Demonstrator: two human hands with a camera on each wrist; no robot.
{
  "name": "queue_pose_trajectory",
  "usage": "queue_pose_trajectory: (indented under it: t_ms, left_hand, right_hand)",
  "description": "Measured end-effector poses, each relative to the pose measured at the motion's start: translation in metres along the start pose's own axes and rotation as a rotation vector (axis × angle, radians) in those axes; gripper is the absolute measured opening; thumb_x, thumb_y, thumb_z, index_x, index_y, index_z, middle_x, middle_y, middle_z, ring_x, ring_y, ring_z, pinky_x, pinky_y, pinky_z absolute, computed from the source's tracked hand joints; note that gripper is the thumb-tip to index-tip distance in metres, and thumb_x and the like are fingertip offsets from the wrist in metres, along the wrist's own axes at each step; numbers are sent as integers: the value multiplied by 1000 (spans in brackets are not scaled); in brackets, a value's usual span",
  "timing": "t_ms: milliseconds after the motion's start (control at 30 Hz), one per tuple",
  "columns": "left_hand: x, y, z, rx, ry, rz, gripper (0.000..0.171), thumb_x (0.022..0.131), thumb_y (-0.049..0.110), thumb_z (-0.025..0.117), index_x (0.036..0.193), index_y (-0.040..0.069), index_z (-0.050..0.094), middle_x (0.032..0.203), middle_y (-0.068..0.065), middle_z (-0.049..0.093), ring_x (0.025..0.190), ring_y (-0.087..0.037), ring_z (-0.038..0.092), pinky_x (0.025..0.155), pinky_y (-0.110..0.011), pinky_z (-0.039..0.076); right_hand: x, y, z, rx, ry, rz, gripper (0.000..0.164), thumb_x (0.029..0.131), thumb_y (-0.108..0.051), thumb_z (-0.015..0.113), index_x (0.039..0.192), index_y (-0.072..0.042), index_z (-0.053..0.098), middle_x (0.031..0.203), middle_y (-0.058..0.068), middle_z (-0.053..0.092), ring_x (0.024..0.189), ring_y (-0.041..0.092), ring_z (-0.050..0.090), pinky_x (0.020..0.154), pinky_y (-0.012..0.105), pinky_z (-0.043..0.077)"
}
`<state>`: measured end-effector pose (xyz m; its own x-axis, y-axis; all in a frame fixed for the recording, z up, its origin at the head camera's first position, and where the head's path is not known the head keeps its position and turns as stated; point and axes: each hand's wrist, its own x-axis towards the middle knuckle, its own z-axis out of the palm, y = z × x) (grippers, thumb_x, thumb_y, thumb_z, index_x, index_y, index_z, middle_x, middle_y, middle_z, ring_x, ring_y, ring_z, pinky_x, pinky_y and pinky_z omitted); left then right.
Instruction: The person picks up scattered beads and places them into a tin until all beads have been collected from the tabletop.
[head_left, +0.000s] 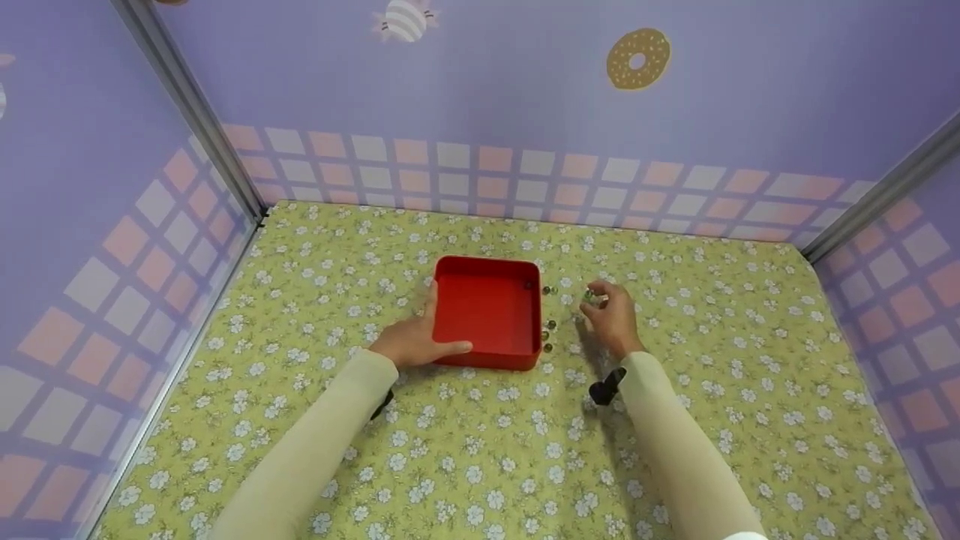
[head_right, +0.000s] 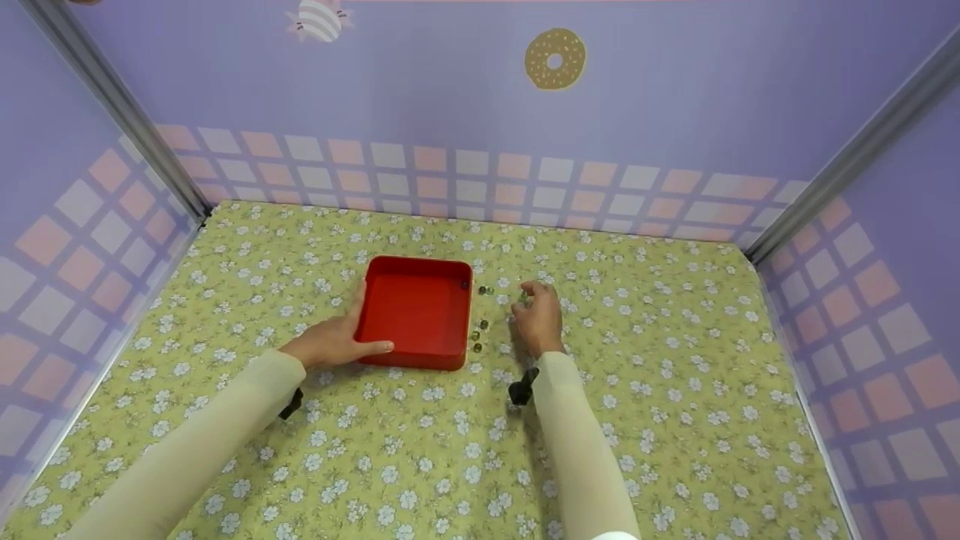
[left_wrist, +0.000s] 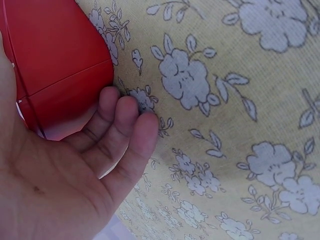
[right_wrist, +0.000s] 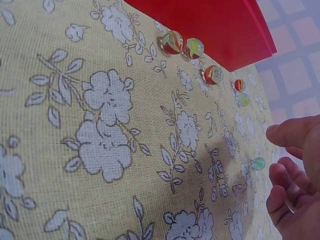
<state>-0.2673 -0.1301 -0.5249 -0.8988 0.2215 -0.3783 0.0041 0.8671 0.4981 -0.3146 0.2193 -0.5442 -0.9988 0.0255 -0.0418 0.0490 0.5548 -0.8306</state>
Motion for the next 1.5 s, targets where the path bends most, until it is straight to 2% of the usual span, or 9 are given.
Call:
queue_pose_trajectory:
  t_ms: [267, 767, 900, 1233, 1367, 1500]
  left_hand:
    - [1, -1, 1, -1, -2, -5, 127, 72, 81, 58, 149, 28, -29, 139, -15, 55, 93, -28, 68, 75, -38, 52]
    - [-3, 0, 3, -2, 13, -11, 129, 70, 84, 56, 149, 29, -30, 140, -15, 54, 110, -32, 64, 91, -46, 51]
    - [-3, -1, 3, -1, 9, -11, 129, 69, 84, 56, 149, 29, -30, 138, -14, 56, 106, -30, 66, 88, -44, 52]
    - [-2, -2, 3, -3, 3, -3, 128, 72, 81, 57, 149, 26, -30, 117, -12, 68, 79, -21, 67, 70, -35, 51]
    - [0, -2, 3, -11, 18, -2, 128, 72, 80, 58, 150, 27, -29, 123, -13, 65, 82, -22, 67, 74, -38, 52]
    - [1, -2, 3, -11, 24, -2, 128, 72, 82, 57, 149, 29, -29, 130, -12, 62, 93, -24, 67, 84, -41, 53]
  right_hand:
    - [2, 3, 1, -32, -8, 6, 43, 94, -13, 62, 136, -5, 51, 133, 18, 47, 96, 25, 51, 74, 36, 45]
    - [6, 9, 4, -7, -34, 46, 45, 95, -12, 60, 138, -6, 49, 134, 17, 46, 112, 30, 53, 90, 45, 48]
    - [7, 9, 4, -18, -43, 55, 46, 95, -12, 60, 139, -6, 48, 135, 18, 45, 116, 32, 53, 94, 47, 47]
    - [12, 12, 6, -70, -51, 32, 49, 94, -12, 61, 141, -4, 47, 138, 20, 44, 124, 36, 48, 98, 50, 45]
    - [15, 12, 5, -62, -52, 45, 48, 95, -14, 61, 140, -5, 47, 137, 18, 45, 121, 34, 49, 97, 50, 45]
    - [18, 12, 4, -40, -58, 56, 47, 95, -14, 60, 140, -5, 48, 135, 17, 46, 119, 33, 50, 97, 50, 45]
